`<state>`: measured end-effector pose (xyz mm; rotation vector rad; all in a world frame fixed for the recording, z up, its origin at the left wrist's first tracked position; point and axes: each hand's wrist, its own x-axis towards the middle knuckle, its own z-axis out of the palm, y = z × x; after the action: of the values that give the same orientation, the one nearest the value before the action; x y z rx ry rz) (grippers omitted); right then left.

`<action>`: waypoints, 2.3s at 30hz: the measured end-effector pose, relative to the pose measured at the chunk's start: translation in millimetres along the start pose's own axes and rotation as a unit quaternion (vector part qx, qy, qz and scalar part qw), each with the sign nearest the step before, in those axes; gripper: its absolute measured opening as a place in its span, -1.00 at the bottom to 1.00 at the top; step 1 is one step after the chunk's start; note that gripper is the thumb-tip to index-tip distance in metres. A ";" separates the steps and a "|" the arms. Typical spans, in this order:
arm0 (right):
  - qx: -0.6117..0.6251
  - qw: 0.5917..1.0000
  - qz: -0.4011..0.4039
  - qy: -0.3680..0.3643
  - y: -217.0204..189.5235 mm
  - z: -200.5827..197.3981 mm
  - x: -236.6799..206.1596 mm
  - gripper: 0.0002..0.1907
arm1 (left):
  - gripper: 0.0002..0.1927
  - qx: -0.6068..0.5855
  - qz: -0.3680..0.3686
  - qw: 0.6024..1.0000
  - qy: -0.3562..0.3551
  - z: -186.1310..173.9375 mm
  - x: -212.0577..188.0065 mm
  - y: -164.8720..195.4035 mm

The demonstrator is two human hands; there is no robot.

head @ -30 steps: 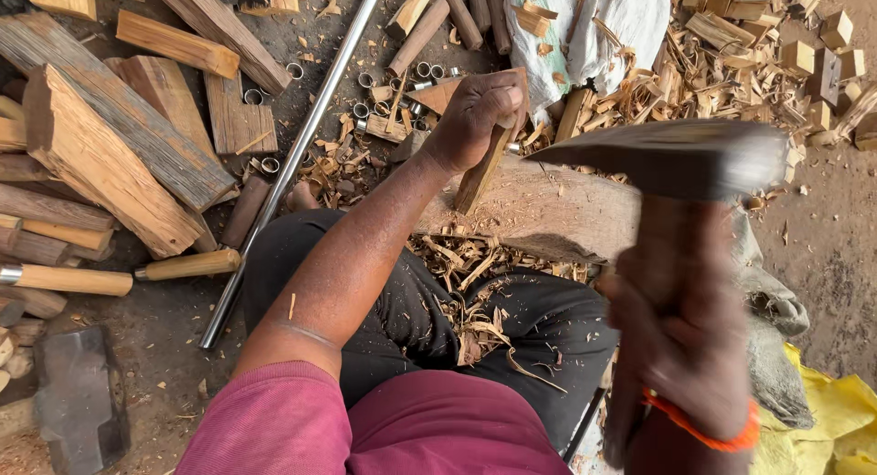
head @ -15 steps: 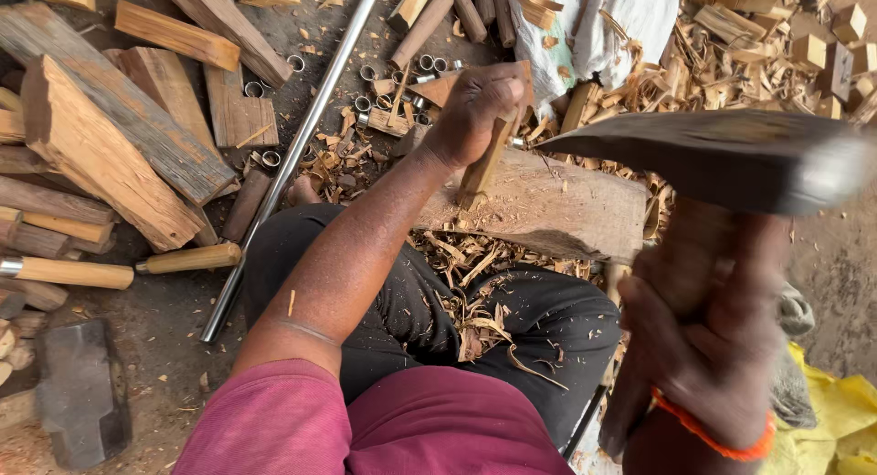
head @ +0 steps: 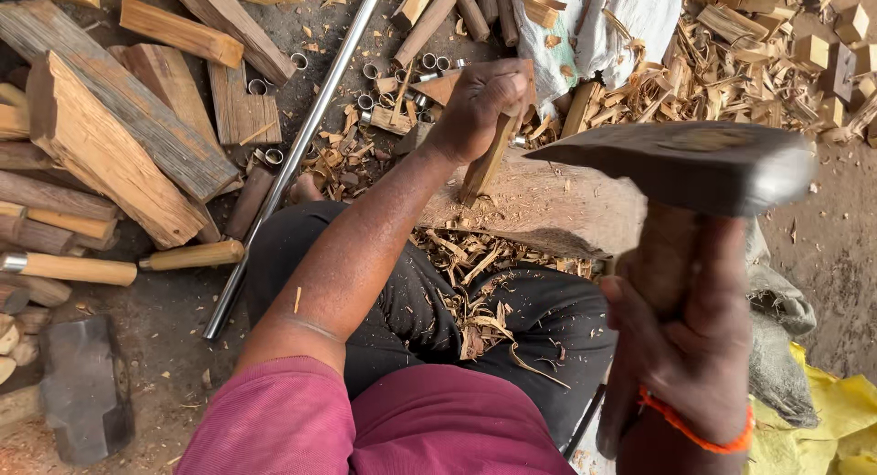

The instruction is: The person sits on the ground and uses a hammer and chisel to carve small wooden blocks. They repeatedly strike the chisel to shape the wood, creating wood shavings that accumulate around the work area.

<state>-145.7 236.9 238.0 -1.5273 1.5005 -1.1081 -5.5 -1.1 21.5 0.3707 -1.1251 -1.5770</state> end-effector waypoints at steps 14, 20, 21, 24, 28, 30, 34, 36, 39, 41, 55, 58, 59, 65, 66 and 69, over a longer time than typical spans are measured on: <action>-0.116 0.993 -0.004 -0.039 16.0 3.6 0.2 -0.04 | -0.59 0.027 0.010 1.000 0.005 -6.2 1.7 -6.1; -0.265 0.954 0.007 -0.139 46.3 49.8 18.1 0.00 | -0.57 0.037 0.036 0.999 -0.004 -8.0 1.0 -6.9; -0.262 0.956 0.018 -0.130 58.5 51.9 17.3 0.00 | -0.58 0.033 0.035 0.999 0.000 -8.2 0.7 -6.5; -0.252 0.961 0.058 -0.102 72.4 33.1 5.4 -0.01 | -0.60 0.042 0.035 0.998 0.018 -9.4 1.6 -5.1; -0.251 0.966 -0.035 -0.045 34.9 -2.1 -12.1 -0.03 | -0.61 0.108 0.071 0.989 0.068 -4.7 2.2 -6.6; -0.239 0.966 -0.091 -0.032 18.6 5.3 -8.5 -0.04 | -0.63 0.137 0.080 0.984 0.082 -1.1 -1.5 -6.7; -0.262 0.951 -0.139 -0.088 39.5 51.2 11.6 -0.01 | -0.63 0.143 0.071 0.984 0.078 5.2 -6.1 -2.8; -0.255 0.950 -0.136 -0.115 62.1 57.9 11.0 0.03 | -0.63 0.132 0.072 0.987 0.063 4.1 -6.8 1.7; -0.193 0.975 -0.022 -0.112 78.6 38.7 -1.5 0.02 | -0.66 0.057 0.027 0.998 0.019 -5.7 -6.8 12.4; -0.175 0.980 0.070 -0.070 63.6 13.8 -12.2 -0.02 | -0.67 -0.061 -0.077 0.995 -0.025 -13.1 -5.9 19.8; -0.162 0.979 0.015 -0.121 63.3 42.1 2.3 -0.11 | -0.62 -0.013 -0.047 0.998 0.039 -25.2 -11.8 15.9; -0.246 0.965 0.051 -0.070 84.3 13.3 -10.0 -0.07 | -0.65 0.042 -0.026 0.997 0.059 -28.1 -7.6 15.7; -0.246 0.965 0.056 -0.066 91.6 8.4 -11.2 -0.08 | -0.65 0.070 -0.007 0.996 0.055 -27.7 -4.9 17.9; -0.250 0.965 0.083 -0.011 134.7 17.7 -9.6 -0.01 | -0.62 0.434 -0.147 0.889 -0.018 -19.9 -6.9 45.1; -0.231 0.970 0.069 -0.002 139.2 19.3 -11.2 -0.01 | -0.59 0.459 -0.216 0.862 -0.016 -22.1 -8.7 49.9; -0.183 0.968 0.174 -0.009 146.8 18.7 -16.9 0.00 | -0.66 0.386 -0.042 0.918 0.085 -32.3 -8.9 60.5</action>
<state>-183.6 242.2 94.1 -1.4226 1.9496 -0.6365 56.7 -4.5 51.5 1.0681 -1.5765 -1.0789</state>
